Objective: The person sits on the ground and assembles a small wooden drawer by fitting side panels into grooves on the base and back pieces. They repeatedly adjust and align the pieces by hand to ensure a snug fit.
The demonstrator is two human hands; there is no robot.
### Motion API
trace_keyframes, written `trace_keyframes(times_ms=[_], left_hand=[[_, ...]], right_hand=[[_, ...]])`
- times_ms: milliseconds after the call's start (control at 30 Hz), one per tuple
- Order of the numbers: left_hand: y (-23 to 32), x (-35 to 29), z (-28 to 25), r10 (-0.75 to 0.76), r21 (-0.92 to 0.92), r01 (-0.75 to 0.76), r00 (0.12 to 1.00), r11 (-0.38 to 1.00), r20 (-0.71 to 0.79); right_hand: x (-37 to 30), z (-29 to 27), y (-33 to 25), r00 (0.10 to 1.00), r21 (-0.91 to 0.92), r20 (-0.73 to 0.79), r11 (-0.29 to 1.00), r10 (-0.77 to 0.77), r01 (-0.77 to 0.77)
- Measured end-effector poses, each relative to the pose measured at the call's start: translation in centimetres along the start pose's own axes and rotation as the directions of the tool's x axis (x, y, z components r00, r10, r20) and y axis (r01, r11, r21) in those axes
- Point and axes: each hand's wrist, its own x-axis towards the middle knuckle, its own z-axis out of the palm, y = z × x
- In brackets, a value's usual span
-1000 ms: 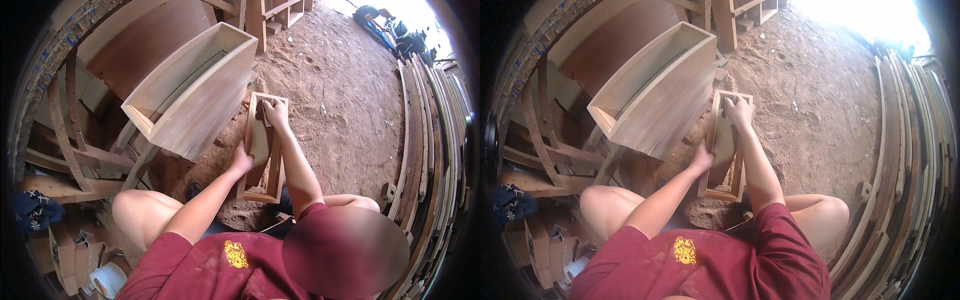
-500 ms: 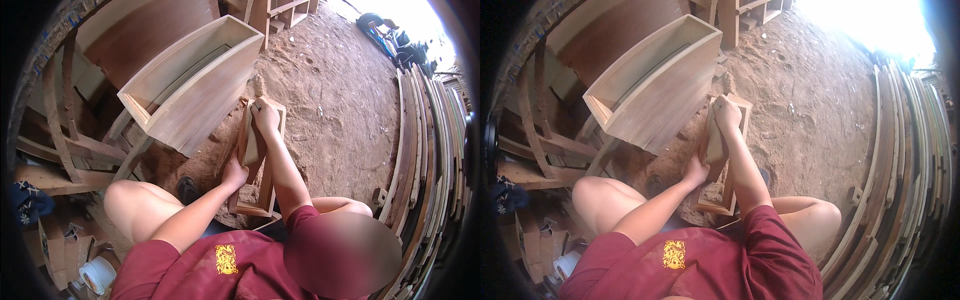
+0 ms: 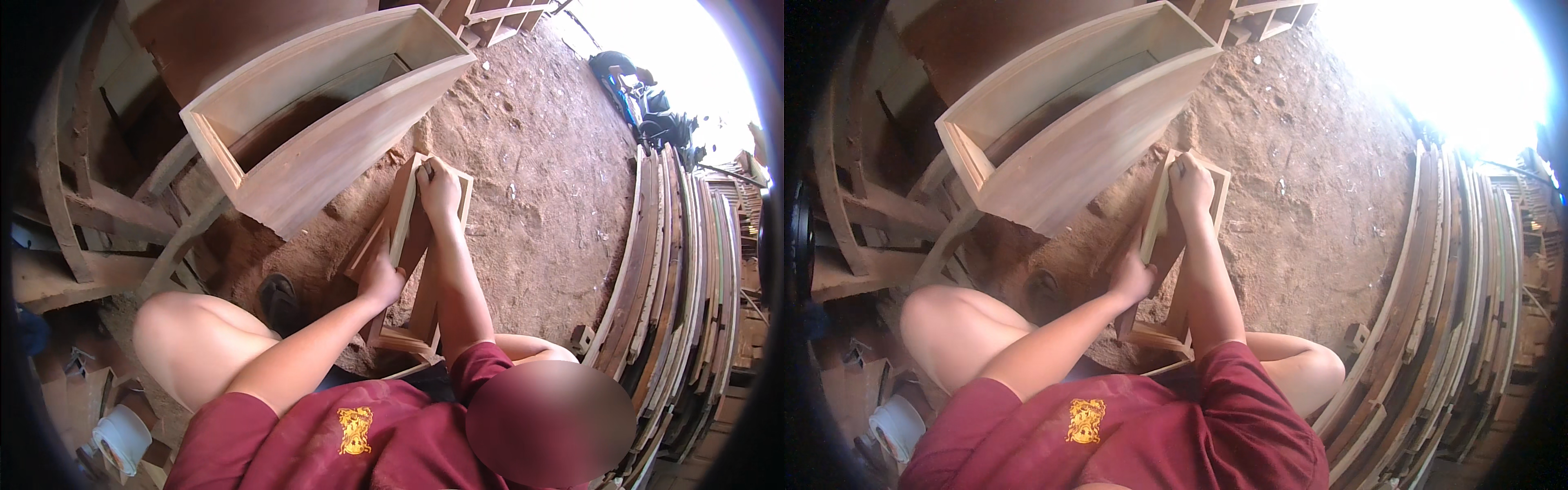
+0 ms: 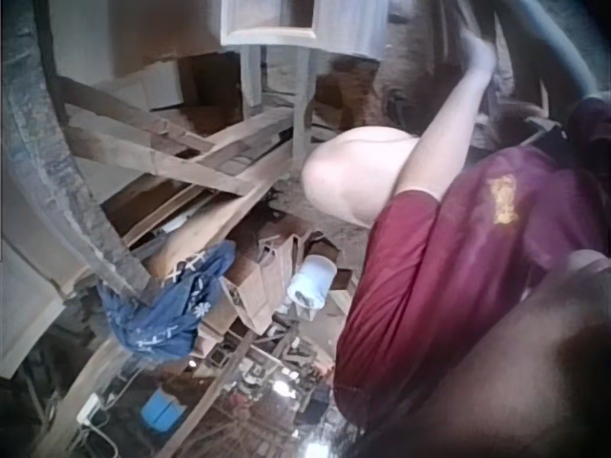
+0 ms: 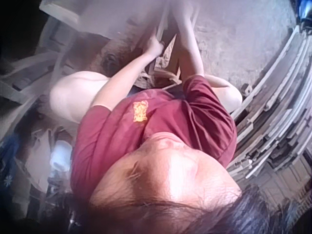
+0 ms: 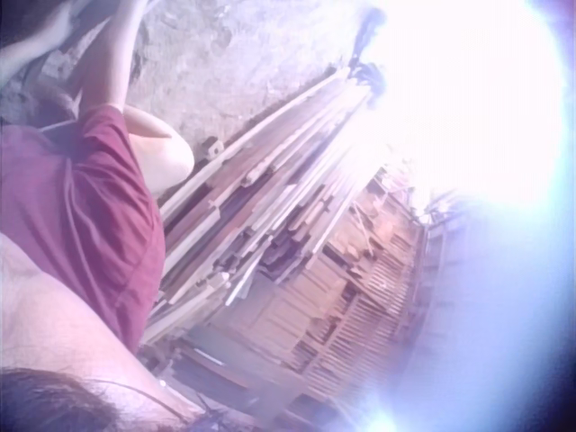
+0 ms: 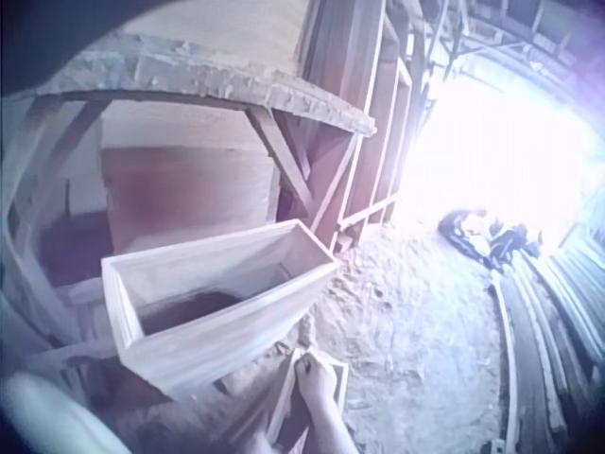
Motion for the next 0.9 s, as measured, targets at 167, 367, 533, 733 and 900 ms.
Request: trace_keyframes(times_ms=[167, 367, 533, 733, 900], left_hand=[[-1.7, 0.8, 1.7, 0.061, 0.029, -0.06, 0.996, 0.998, -0.07], [-0.8, 0.6, 0.6, -0.02, -0.035, 0.02, 1.0, 0.999, 0.01], [-0.3, 0.2, 0.4, -0.001, -0.024, 0.002, 1.0, 1.0, 0.011], [-1.5, 0.6, 1.2, 0.088, 0.032, -0.086, 0.993, 0.996, -0.078], [-1.4, 1.0, 1.1, -0.011, 0.05, 0.011, 1.0, 0.999, 0.019]], right_hand=[[-1.3, -1.0, 0.7, 0.996, 0.045, 0.04, 0.995, 0.084, -0.086], [-0.1, -0.7, 0.1, 0.995, -0.009, -0.04, 0.996, 0.089, -0.089], [2.0, 0.8, 1.0, 0.963, -0.082, -0.224, 0.987, -0.152, 0.137], [1.3, 2.1, 2.3, 0.964, -0.098, -0.208, 0.984, -0.166, 0.149], [1.0, 1.4, 1.5, 0.953, -0.182, -0.229, 0.971, -0.198, 0.158]])
